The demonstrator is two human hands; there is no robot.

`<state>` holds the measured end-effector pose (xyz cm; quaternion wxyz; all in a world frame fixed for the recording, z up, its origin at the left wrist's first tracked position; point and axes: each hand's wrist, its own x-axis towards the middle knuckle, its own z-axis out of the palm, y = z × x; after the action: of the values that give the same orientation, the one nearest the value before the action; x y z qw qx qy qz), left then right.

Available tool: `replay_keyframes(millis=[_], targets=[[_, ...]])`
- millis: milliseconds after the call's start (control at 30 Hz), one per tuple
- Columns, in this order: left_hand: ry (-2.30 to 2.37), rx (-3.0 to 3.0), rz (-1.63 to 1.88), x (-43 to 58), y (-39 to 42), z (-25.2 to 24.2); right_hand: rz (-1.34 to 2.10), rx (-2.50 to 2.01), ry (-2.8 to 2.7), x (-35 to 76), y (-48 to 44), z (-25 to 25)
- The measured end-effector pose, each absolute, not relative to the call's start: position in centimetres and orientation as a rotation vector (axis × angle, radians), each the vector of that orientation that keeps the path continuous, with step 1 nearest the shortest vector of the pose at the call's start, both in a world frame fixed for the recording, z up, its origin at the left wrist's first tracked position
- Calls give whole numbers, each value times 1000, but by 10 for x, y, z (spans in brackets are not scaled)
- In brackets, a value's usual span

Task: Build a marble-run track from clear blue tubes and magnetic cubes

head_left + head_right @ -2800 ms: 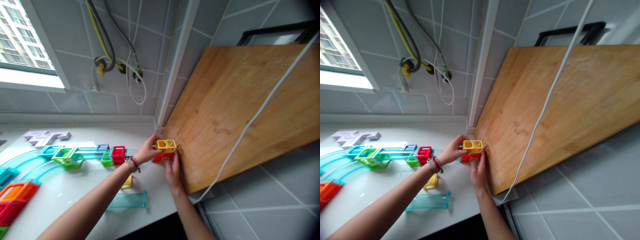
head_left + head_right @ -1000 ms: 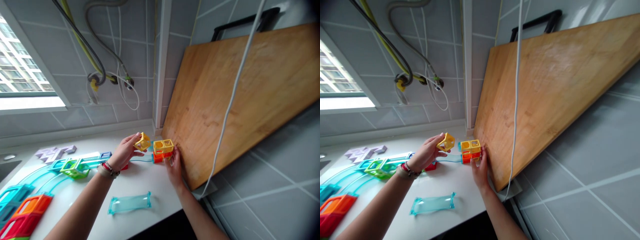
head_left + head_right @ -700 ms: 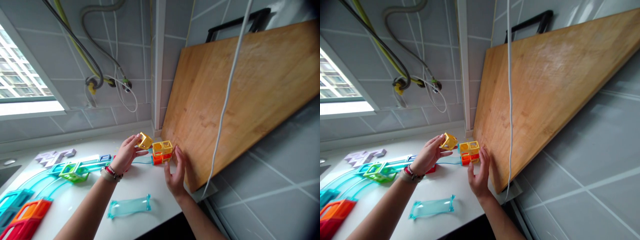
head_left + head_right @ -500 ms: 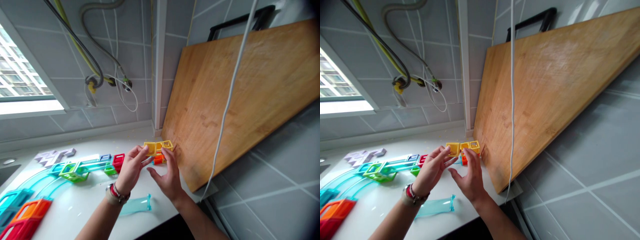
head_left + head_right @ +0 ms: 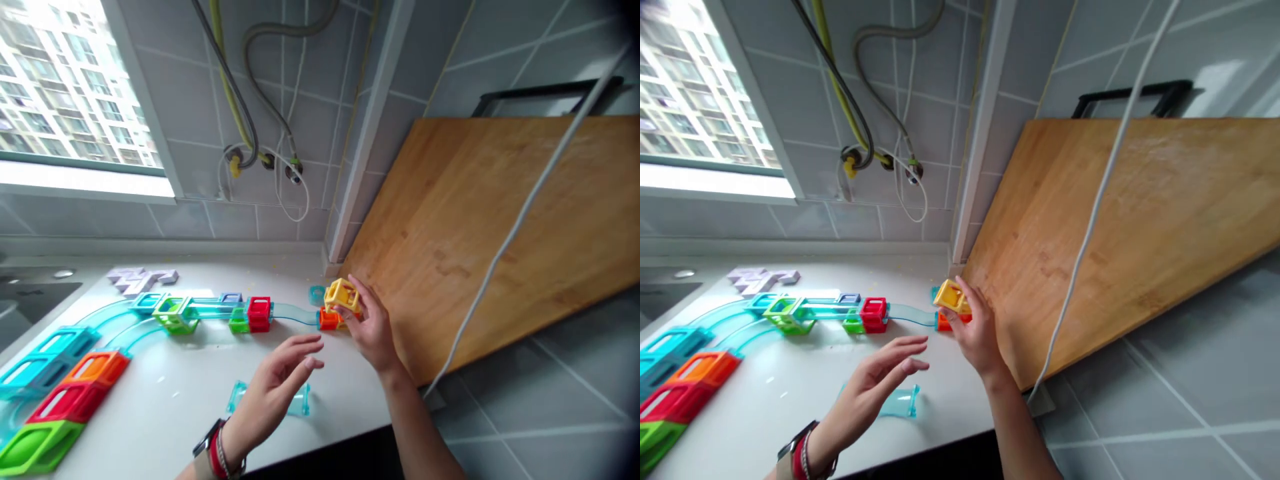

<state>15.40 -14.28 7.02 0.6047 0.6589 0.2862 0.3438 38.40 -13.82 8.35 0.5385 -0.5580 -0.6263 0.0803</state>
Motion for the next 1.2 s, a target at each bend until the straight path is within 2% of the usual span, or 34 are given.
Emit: replay_keyframes(millis=[167, 333, 733, 1200], targets=[[818, 2139, 871, 104, -165, 37, 5, -1412, -1632, 408, -111, 75], [1024, 2428, 882, 72, -169, 11, -74, -1452, -1762, 420, -97, 57], [1086, 2499, 878, 58, -168, -10, 214, -1477, -1642, 416, -100, 51], [1000, 2520, 834, 56, -158, -21, 202, -1526, -1623, 411, -101, 49]])
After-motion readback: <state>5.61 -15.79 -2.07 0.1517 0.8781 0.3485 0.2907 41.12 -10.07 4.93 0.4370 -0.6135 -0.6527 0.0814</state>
